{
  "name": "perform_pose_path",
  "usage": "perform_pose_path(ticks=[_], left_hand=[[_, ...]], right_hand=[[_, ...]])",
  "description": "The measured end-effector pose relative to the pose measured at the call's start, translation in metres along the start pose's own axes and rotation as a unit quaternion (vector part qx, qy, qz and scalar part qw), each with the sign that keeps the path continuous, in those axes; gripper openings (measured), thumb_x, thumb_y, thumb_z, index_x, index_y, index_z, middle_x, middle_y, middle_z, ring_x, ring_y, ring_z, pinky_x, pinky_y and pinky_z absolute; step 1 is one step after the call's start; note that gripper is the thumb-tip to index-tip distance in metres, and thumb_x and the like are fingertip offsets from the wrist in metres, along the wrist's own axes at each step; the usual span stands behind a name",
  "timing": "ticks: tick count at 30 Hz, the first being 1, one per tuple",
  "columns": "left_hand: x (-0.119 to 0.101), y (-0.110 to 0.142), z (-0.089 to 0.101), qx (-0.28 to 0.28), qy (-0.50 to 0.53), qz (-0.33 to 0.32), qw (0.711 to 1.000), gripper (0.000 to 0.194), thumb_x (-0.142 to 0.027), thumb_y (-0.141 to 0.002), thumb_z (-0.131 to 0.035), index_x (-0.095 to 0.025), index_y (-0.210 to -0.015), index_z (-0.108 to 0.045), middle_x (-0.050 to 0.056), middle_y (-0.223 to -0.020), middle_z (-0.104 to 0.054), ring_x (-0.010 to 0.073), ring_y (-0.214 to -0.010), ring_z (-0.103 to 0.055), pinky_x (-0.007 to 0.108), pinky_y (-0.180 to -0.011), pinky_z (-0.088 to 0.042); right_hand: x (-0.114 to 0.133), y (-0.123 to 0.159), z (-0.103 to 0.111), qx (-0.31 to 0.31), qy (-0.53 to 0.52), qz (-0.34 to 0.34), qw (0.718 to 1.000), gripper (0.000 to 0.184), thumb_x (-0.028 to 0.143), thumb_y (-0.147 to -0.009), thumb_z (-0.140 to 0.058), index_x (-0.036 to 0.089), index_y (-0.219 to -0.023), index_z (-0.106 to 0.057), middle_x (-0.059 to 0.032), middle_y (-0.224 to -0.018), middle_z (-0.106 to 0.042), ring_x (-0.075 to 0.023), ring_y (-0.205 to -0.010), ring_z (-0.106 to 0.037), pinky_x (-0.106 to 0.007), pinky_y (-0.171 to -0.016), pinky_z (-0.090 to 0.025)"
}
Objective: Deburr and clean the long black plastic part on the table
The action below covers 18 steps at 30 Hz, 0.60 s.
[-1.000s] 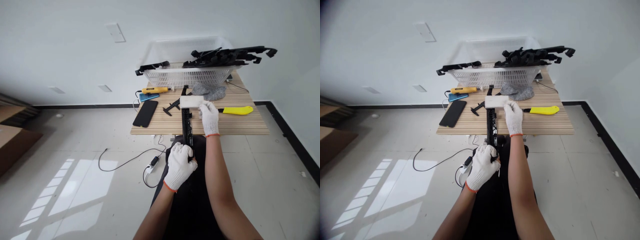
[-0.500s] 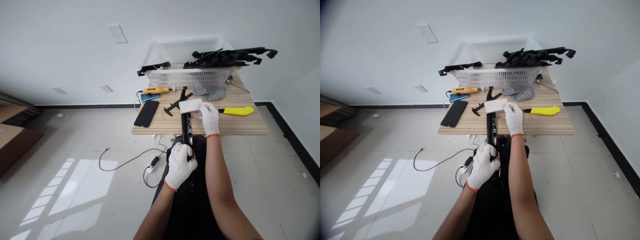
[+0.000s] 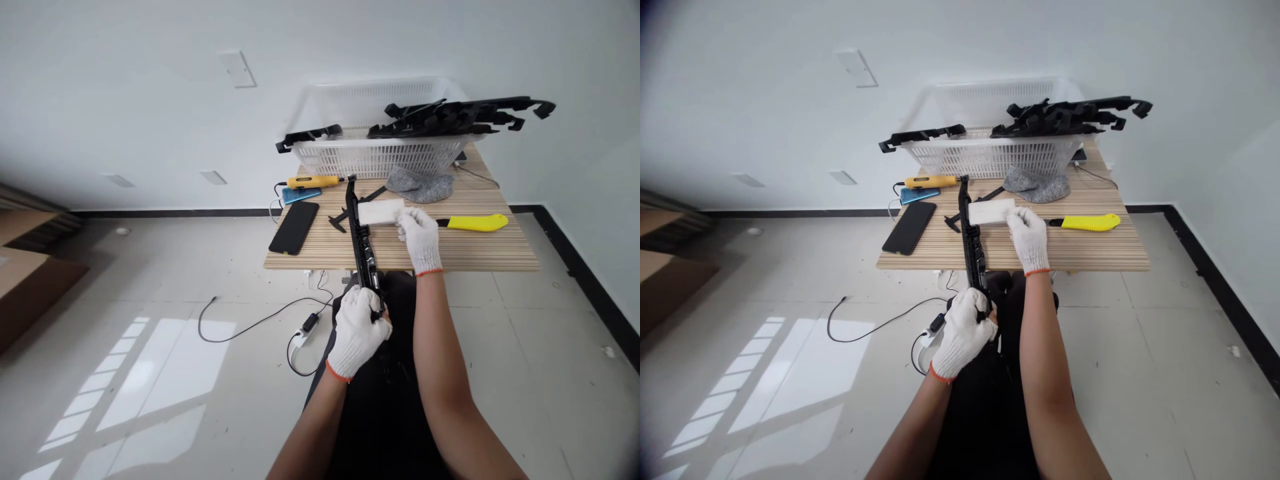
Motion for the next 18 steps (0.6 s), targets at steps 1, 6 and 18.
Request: perform_pose_path(ticks=[1,6,18], left_hand=[[0.001,0.0,0.0,-0.005,0.006,0.002,1.0,0.03,-0.011,-0.071,-0.061,-0.024,-0.074,-0.034,-0.001,-0.075,-0.055,0.0178,-0.073,-0.052,0.032,-0.069,-0.039],[-0.005,-0.001,-0.001,-0.008,-0.01,-0.026,1.0,0.029,-0.009,-0.07,-0.06,-0.024,-0.075,-0.036,-0.001,-0.075,-0.056,0.0182,-0.074,-0.052,0.032,-0.07,-0.039],[0.001,0.001,0.0,-0.005,0.023,-0.015,1.0,0.031,-0.01,-0.071,-0.061,-0.024,-0.075,-0.034,-0.002,-0.074,-0.055,0.0173,-0.073,-0.05,0.032,-0.07,-0.038]], right_hand=[[0.0,-0.001,0.002,-0.009,-0.011,0.0,1.0,0.01,0.03,-0.073,-0.063,0.021,-0.076,-0.062,0.0063,-0.057,-0.05,-0.007,-0.049,-0.039,-0.019,-0.045,-0.031],[-0.002,-0.001,-0.001,0.023,-0.004,0.004,1.0,0.01,0.031,-0.076,-0.064,0.021,-0.08,-0.063,0.0057,-0.062,-0.052,-0.0071,-0.051,-0.041,-0.02,-0.046,-0.033],[-0.002,-0.002,-0.002,0.025,-0.018,0.009,0.999,0.009,0.029,-0.074,-0.064,0.021,-0.078,-0.062,0.0051,-0.062,-0.052,-0.0069,-0.051,-0.041,-0.02,-0.046,-0.031]])
Point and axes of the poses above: each hand's wrist, its own y-axis away from the middle knuckle, its own z-axis out of the back of the hand, x = y × z, the point moved 7 cm from there along -y, towards the middle knuckle
